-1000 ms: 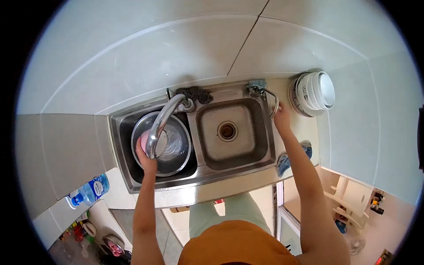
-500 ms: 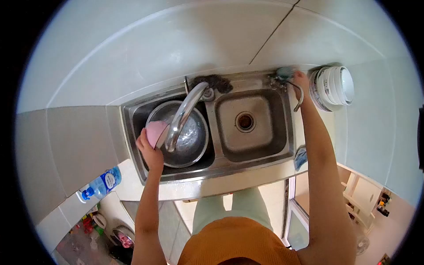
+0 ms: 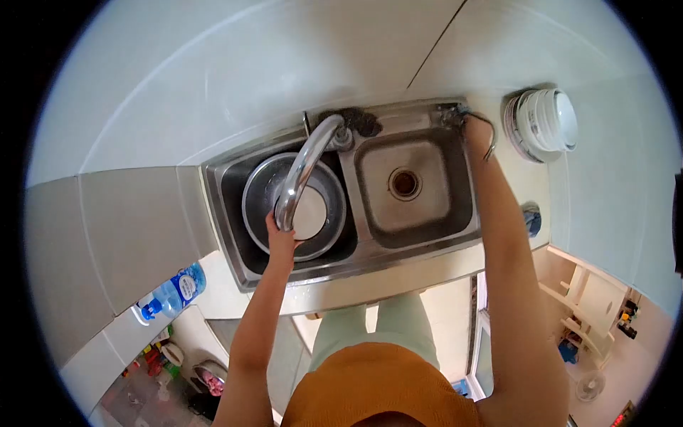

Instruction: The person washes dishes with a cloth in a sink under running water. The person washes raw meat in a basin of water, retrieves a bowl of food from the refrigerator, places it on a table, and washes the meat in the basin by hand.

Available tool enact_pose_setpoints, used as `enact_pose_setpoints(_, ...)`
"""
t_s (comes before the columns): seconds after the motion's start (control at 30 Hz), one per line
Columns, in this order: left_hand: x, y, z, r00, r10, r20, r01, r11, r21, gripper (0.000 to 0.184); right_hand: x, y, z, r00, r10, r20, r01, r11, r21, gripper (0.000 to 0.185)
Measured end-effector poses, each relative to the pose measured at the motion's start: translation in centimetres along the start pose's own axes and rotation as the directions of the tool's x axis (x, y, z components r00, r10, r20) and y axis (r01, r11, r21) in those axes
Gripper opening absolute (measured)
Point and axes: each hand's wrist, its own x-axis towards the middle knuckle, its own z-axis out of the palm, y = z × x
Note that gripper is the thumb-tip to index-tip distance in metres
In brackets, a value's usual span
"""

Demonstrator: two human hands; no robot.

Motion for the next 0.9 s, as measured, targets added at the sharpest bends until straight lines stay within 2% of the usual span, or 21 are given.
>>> enact_pose_setpoints(0.03, -0.2, 0.3, 0.0, 0.999, -0.046, 0.013, 0.046, 0.999, -0.02, 0.069, 0.1, 0.1, -0.4, 0.975, 0.206, 0.082, -0.215, 0.97, 0.118, 0.027)
enact_pose_setpoints(0.07, -0.1, 0.2, -0.3, 0.999, -0.052, 0.012, 0.052, 0.999, -0.015, 0.069, -0.9, 0.5, -0.3, 0.973, 0.195, -0.127, -0.184, 0.979, 0.088, 0.027)
enact_pose_setpoints(0.1, 0.1, -0.1, -0.4, 0.998, -0.056, 0.016, 0.056, 0.998, -0.017, 0.07, -3.0, -1.2, -0.9, 0.929, 0.16, -0.334, -0.153, 0.987, 0.047, 0.027)
enact_pose_setpoints(0.13, 0.3, -0.1, -0.2, 0.998, -0.054, 0.024, 0.055, 0.998, -0.023, 0.07, -5.4, -3.1, -1.5, 0.842, 0.106, -0.529, -0.125, 0.992, -0.001, 0.028)
enact_pose_setpoints(0.17, -0.3, 0.4, 0.2, 0.998, -0.061, 0.0, 0.061, 0.998, -0.023, 0.072, -8.4, -4.1, -2.4, 0.82, -0.121, -0.559, 0.062, 0.99, -0.124, 0.026)
enact_pose_setpoints(0.2, -1.6, 1.8, 1.0, 0.999, -0.033, 0.0, 0.033, 0.999, -0.014, 0.068, -10.9, -4.7, -3.2, 0.869, -0.091, -0.486, 0.095, 0.995, -0.017, 0.025)
enact_pose_setpoints(0.23, -3.4, 3.5, 1.9, 1.0, -0.006, 0.004, 0.006, 1.0, -0.007, 0.064, -12.5, -3.4, -2.5, 0.862, -0.023, -0.506, 0.035, 0.999, 0.014, 0.025)
enact_pose_setpoints(0.27, -4.6, 4.3, 2.5, 1.0, 0.022, 0.006, -0.022, 1.0, -0.003, 0.061, -15.4, -3.3, -2.6, 0.94, 0.054, -0.338, -0.081, 0.994, -0.067, 0.028)
enact_pose_setpoints(0.3, -4.5, 4.1, 2.1, 0.999, -0.003, 0.054, 0.005, 0.999, -0.039, 0.068, -18.4, -2.5, -0.7, 0.951, 0.085, -0.297, -0.003, 0.963, 0.268, 0.027)
enact_pose_setpoints(0.33, -4.6, 4.1, 2.3, 0.997, -0.019, 0.071, 0.022, 0.999, -0.041, 0.068, -22.3, -6.2, -1.2, 0.974, 0.221, 0.054, -0.215, 0.818, 0.533, 0.025)
enact_pose_setpoints(0.37, -4.9, 4.1, 2.4, 0.996, -0.035, 0.083, 0.038, 0.998, -0.04, 0.068, -24.8, -8.0, -1.2, 0.877, 0.34, 0.339, -0.478, 0.677, 0.559, 0.024)
enact_pose_setpoints(0.4, -5.5, 4.2, 2.3, 0.995, -0.053, 0.089, 0.056, 0.998, -0.036, 0.068, -27.4, -9.6, 0.2, 0.844, 0.269, 0.464, -0.536, 0.383, 0.752, 0.027)
enact_pose_setpoints(0.43, -6.4, 4.6, 2.7, 0.996, -0.052, 0.077, 0.056, 0.997, -0.049, 0.069, -29.2, -11.7, 0.4, 0.756, 0.224, 0.615, -0.655, 0.229, 0.721, 0.029)
enact_pose_setpoints(0.53, -7.1, 4.3, 2.3, 0.992, -0.015, 0.124, 0.022, 0.998, -0.055, 0.068, -32.4, -17.0, 0.3, 0.546, 0.071, 0.835, -0.818, -0.169, 0.549, 0.037)
enact_pose_setpoints(0.63, -7.6, 4.3, 1.6, 0.994, -0.005, 0.112, 0.01, 0.999, -0.042, 0.068, -32.7, -16.8, 2.8, 0.457, 0.024, 0.889, -0.882, -0.12, 0.456, 0.032)
enact_pose_setpoints(0.73, -7.7, 4.3, 0.4, 0.995, -0.01, 0.096, 0.009, 1.0, 0.002, 0.068, -33.5, -17.6, 5.0, 0.615, 0.214, 0.759, -0.773, 0.357, 0.525, 0.032)
enact_pose_setpoints(0.83, -7.4, 3.5, -0.7, 0.996, 0.001, 0.093, 0.0, 1.0, -0.011, 0.065, -33.9, -18.5, 6.4, 0.598, 0.248, 0.762, -0.723, 0.577, 0.379, 0.033)
enact_pose_setpoints(0.87, -7.2, 3.1, -1.0, 0.995, 0.007, 0.099, -0.006, 1.0, -0.01, 0.065, -34.1, -18.8, 6.6, 0.598, 0.205, 0.775, -0.723, 0.555, 0.411, 0.034)
enact_pose_setpoints(0.9, -7.9, 3.5, -1.0, 0.991, 0.017, 0.132, -0.003, 0.995, -0.099, 0.057, -34.5, -19.9, 6.3, 0.595, 0.162, 0.787, -0.725, 0.531, 0.439, 0.036)
